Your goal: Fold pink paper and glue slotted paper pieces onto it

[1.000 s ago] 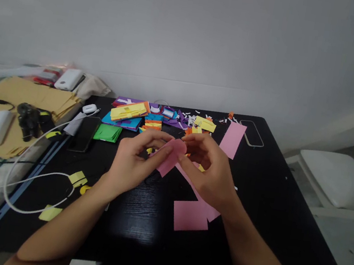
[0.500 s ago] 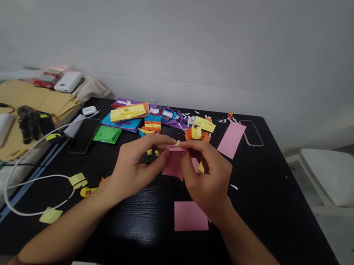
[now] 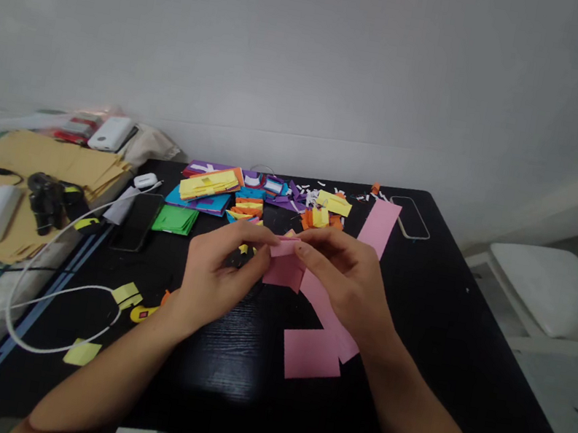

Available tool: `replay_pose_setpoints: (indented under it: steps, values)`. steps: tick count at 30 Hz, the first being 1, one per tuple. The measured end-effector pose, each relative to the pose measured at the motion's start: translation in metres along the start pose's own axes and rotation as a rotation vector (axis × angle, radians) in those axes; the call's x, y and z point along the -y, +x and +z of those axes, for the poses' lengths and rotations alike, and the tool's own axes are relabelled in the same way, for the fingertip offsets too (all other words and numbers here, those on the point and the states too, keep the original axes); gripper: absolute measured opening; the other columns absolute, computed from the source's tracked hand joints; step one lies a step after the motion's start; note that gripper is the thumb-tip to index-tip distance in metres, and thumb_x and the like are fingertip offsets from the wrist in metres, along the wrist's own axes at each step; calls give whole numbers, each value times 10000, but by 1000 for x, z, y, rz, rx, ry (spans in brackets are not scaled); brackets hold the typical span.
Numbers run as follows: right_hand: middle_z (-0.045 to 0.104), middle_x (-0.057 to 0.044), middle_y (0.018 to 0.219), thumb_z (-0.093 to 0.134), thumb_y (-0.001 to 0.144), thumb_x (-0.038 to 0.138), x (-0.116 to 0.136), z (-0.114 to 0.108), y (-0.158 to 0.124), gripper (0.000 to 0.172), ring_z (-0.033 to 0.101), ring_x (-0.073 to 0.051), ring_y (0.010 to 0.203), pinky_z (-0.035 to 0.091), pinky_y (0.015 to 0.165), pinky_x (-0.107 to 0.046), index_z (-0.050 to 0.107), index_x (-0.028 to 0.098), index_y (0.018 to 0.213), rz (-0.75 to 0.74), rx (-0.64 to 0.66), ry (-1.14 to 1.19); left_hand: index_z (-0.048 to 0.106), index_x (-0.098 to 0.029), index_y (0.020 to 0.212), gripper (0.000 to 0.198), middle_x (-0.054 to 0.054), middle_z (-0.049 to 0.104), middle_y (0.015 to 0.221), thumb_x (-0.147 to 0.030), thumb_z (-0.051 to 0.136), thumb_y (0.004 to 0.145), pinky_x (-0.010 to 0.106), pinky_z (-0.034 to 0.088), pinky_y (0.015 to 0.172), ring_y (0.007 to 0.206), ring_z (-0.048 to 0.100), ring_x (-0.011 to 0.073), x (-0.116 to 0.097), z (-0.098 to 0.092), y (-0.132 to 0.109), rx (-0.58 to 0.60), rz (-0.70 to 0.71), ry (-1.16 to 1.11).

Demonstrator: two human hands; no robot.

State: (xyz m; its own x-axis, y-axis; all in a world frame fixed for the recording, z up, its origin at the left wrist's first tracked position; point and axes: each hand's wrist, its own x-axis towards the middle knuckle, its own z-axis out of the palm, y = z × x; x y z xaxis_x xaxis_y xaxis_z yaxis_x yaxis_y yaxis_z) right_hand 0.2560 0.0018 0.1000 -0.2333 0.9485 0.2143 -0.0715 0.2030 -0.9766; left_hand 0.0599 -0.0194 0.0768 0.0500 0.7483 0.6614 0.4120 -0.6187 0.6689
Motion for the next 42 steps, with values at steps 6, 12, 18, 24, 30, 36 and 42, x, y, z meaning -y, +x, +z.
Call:
replay_pose_setpoints:
  steps: [6,12,18,24,30,36,42]
  values:
    - [831,-21,858,807,887,258,1,1,-2,33,785,-175,789,664,741,-304,816,231,904,-42,-43,-61,736,-237,1055,168,3,791,899,-102,689,968,283,617,759,802,756,143,-3,-1,0,37,-20,-9]
    - [826,-15,851,784,908,228,2,5,-6,18,790,-169,772,680,742,-296,799,226,897,-102,-71,-124,689,-233,1218,242,39,784,1039,-151,618,1002,298,624,800,906,759,166,-6,-8,0,126,-48,-85]
    - [836,-16,897,781,924,207,2,7,-9,34,805,-168,809,687,784,-297,809,225,934,-133,-73,-116,754,-231,1092,130,2,815,962,-183,779,974,245,621,780,821,762,124,-10,-3,2,33,-19,32]
    - [845,-2,935,789,940,206,4,7,-10,52,802,-155,825,677,803,-289,826,230,969,-153,-62,-119,790,-231,1068,132,-16,834,935,-152,795,962,207,629,764,795,777,108,-9,-3,4,9,1,23]
    - [841,8,933,788,951,199,3,5,-10,60,794,-146,830,663,799,-282,824,239,977,-167,-46,-123,797,-241,1028,163,-35,835,922,-113,820,929,169,623,752,775,772,88,-10,-3,5,-3,-50,-27]
    - [825,9,902,809,939,221,1,6,-10,26,779,-150,807,655,789,-301,813,241,955,-192,-72,-158,801,-244,1031,179,-33,840,920,-114,836,913,176,631,760,782,782,95,-11,-2,4,-11,-63,-30]
    - [820,13,909,788,963,235,0,5,-10,28,766,-148,801,655,797,-312,809,250,952,-196,-66,-163,809,-245,1031,114,-33,835,889,-171,818,945,161,616,707,730,769,85,-11,-3,6,32,-132,-70]
